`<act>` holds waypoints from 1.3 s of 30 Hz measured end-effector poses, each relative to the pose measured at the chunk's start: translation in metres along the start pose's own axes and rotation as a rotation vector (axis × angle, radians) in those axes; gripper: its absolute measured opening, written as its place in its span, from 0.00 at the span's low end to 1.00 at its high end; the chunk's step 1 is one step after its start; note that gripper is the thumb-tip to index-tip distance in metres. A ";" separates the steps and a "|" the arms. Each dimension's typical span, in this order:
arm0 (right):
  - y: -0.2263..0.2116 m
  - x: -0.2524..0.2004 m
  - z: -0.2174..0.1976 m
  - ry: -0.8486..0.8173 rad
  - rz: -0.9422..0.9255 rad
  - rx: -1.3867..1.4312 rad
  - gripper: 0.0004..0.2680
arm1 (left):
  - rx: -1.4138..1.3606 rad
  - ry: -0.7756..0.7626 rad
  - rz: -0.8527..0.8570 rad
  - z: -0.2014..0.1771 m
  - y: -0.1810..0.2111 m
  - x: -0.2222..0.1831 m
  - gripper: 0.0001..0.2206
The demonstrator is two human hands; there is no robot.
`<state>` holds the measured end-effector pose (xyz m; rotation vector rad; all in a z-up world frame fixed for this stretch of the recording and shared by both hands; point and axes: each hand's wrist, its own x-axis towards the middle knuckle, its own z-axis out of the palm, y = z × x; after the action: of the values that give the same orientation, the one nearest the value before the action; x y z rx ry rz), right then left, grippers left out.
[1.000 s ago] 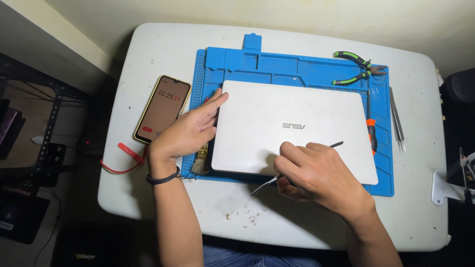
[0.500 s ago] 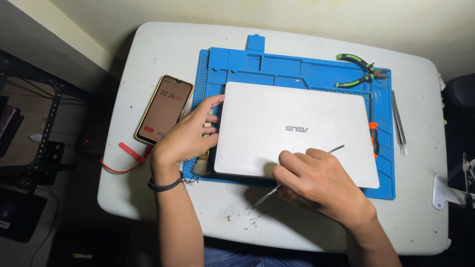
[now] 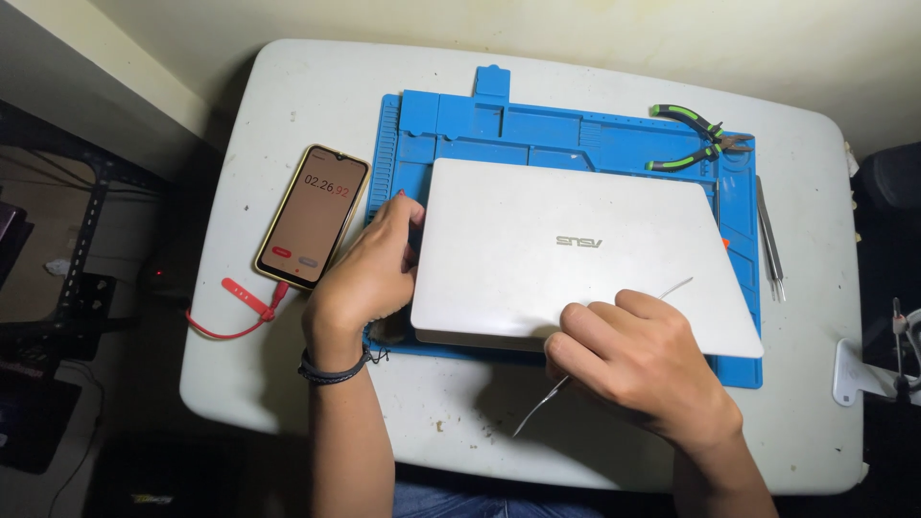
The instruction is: Removing the top cover, keyboard assembly, and internal battery from a laptop using prying tools and a screwdriver.
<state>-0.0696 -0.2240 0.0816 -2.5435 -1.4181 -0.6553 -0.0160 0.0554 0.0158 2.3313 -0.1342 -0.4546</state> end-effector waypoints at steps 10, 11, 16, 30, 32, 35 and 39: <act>0.017 0.004 -0.001 0.337 0.246 -0.274 0.12 | -0.076 0.024 -0.009 0.006 0.003 0.002 0.15; 0.021 0.004 0.003 0.368 0.325 -0.338 0.14 | -0.062 0.003 -0.021 0.006 0.004 0.002 0.16; 0.042 0.018 0.021 0.486 0.462 -0.455 0.15 | -0.009 -0.045 -0.126 0.004 0.012 0.000 0.17; 0.088 0.022 0.074 -0.011 0.712 -0.228 0.25 | -0.013 -0.085 -0.200 0.002 0.018 -0.001 0.16; 0.093 0.025 0.071 -0.029 0.733 -0.170 0.25 | -0.008 -0.075 -0.188 0.003 0.016 -0.001 0.16; 0.099 0.029 0.064 -0.118 0.783 -0.085 0.26 | -0.001 -0.068 -0.163 0.002 0.016 -0.003 0.17; 0.103 0.026 0.052 -0.158 0.755 0.067 0.30 | 0.011 -0.047 -0.130 0.002 0.015 -0.002 0.17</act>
<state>0.0445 -0.2415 0.0543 -2.8111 -0.4003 -0.2685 -0.0180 0.0442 0.0253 2.3494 -0.0074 -0.5740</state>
